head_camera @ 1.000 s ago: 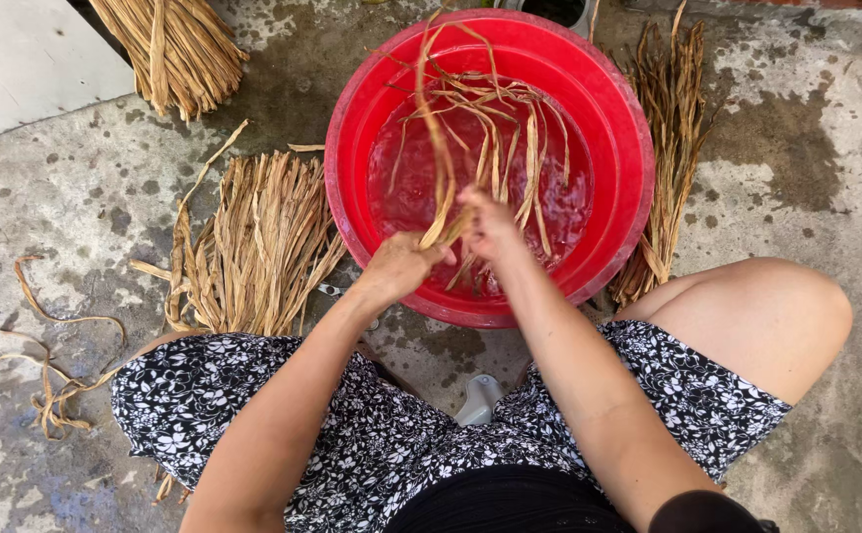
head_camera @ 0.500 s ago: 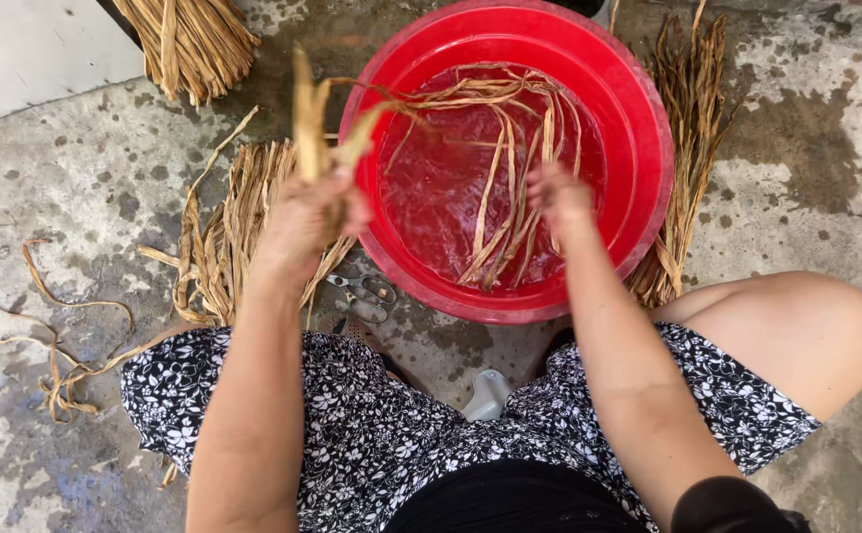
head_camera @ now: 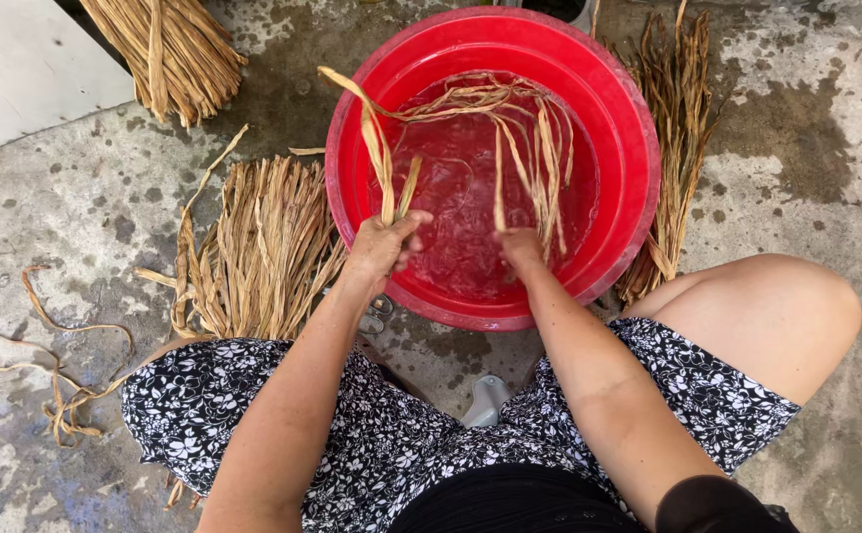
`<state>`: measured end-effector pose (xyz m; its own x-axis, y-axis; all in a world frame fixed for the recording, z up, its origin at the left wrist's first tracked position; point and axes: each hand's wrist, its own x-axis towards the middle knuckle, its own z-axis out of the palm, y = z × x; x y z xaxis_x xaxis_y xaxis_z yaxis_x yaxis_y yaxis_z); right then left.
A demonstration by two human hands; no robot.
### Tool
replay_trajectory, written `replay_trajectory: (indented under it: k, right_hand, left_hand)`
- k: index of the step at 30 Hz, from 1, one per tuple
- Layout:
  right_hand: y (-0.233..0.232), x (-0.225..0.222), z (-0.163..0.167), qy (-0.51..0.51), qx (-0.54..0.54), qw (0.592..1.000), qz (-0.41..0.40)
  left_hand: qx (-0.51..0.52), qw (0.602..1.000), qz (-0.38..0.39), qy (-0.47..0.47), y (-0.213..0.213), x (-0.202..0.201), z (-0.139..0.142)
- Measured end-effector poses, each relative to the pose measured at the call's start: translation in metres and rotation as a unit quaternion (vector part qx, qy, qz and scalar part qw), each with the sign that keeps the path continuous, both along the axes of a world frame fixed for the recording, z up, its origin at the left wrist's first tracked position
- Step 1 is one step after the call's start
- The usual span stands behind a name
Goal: The person sits on a low stool outdoors and washes bundles of dried tobacco leaves in a large red basin of water. They dip each bundle, swish and rub the leaves under water, wring the bundle with both hands, and set the washed bundle aside with other finished bundles.
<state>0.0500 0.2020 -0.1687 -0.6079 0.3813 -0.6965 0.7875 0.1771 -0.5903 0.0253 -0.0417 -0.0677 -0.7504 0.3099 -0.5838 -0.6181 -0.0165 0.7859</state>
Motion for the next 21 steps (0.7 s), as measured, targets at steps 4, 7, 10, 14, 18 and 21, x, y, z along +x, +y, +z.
replay_trajectory:
  k: [4, 7, 10, 14, 18, 21]
  right_hand:
    - [-0.035, -0.004, 0.034, -0.016, -0.075, 0.99, 0.123]
    - [-0.057, -0.013, 0.064, 0.142, -0.225, 0.962, 0.066]
    - [-0.066, -0.02, 0.087, 0.264, -0.329, 0.907, -0.004]
    - [-0.076, -0.016, 0.098, 0.297, -0.269, 0.916, 0.02]
    - [-0.076, -0.012, 0.089, 0.189, -0.317, 0.928, -0.056]
    - [-0.056, -0.019, 0.077, 0.125, -0.353, 0.915, -0.152]
  left_hand:
    - [-0.049, 0.999, -0.01, 0.022, 0.012, 0.0, -0.011]
    - [-0.28, 0.939, -0.052, 0.191, 0.018, 0.0, -0.017]
    - [-0.176, 0.947, -0.003, 0.267, 0.022, -0.003, -0.018]
    - [-0.132, 0.983, -0.044, 0.116, 0.023, -0.008, -0.013]
    - [-0.281, 0.919, -0.122, 0.249, 0.026, 0.002, -0.008]
    - [-0.289, 0.911, -0.209, 0.209, 0.034, 0.02, 0.005]
